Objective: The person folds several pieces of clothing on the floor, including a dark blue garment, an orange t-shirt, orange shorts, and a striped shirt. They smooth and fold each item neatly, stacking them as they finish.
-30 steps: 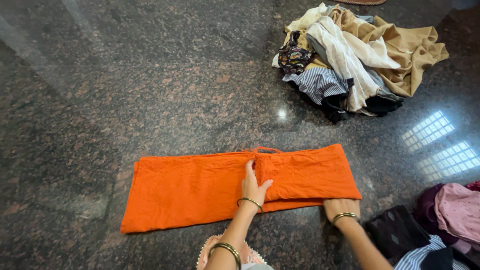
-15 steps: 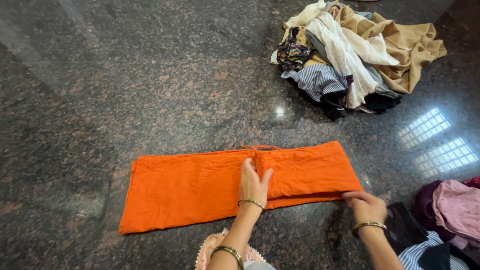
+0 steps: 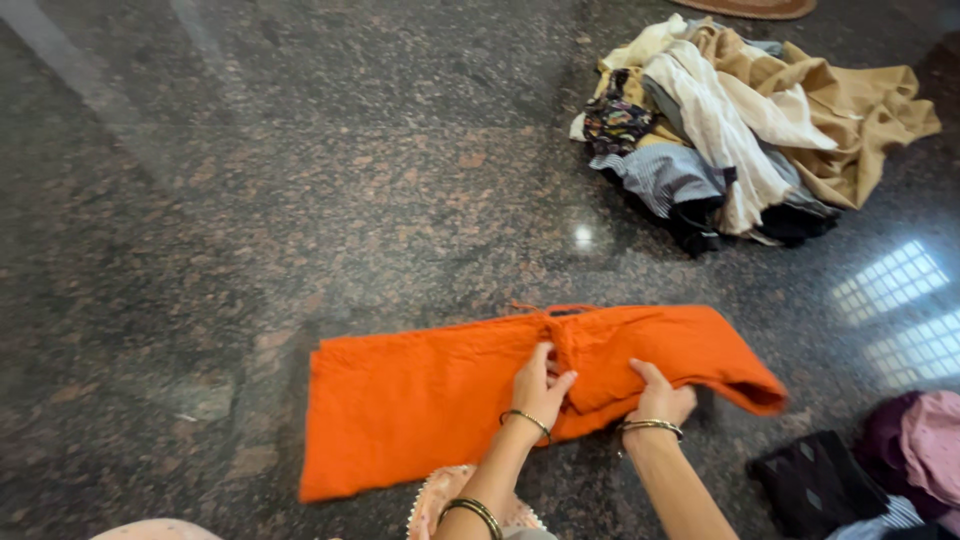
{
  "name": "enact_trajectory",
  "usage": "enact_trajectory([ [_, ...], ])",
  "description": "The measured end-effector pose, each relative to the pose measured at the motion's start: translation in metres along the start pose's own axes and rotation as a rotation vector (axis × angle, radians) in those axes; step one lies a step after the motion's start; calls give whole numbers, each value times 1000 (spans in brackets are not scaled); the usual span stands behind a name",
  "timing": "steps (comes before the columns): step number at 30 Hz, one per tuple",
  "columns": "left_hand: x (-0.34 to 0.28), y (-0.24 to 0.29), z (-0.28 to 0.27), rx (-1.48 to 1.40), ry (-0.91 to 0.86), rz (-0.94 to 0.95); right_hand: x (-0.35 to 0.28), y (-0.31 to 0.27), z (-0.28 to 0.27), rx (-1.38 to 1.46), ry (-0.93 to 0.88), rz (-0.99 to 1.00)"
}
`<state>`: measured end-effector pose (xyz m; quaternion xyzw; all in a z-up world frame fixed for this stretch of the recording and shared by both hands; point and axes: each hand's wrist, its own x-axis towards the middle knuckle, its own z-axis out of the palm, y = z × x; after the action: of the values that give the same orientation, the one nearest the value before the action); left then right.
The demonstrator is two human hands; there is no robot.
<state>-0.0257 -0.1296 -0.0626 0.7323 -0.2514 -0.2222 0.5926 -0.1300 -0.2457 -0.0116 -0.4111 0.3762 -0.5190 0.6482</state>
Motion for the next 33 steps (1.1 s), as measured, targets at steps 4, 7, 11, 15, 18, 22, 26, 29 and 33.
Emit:
enact_trajectory([
  [4, 11, -11, -51, 165, 165, 263, -26, -23, 10, -829, -118, -631],
  [7, 0, -12, -126, -339, 172, -278, -61, -35, 24, -857, -648, -1279],
  [11, -54, -2, -222, -826, 276, -654, -113, -12, 54, -1265, -1240, -1274],
  [15, -93, 19, -261, -731, 398, -589, -137, 10, 67, -1445, -1216, -1397],
  [18, -105, 17, -260, -532, 346, -364, -134, 9, 72, -1441, -1074, -1428],
  [22, -96, 2, -255, -260, 429, -131, -131, -7, 94, -1523, -1144, -1247],
  [26, -73, 7, -247, 557, 735, 196, -140, -26, 113, -1456, -1312, -824],
  [29, -61, 25, -220, 806, 721, -96, -150, -21, 126, -1183, -1331, -937],
  [33, -68, 46, -195, 1313, 343, 168, -138, 12, 142, -1339, -1260, -1080],
])
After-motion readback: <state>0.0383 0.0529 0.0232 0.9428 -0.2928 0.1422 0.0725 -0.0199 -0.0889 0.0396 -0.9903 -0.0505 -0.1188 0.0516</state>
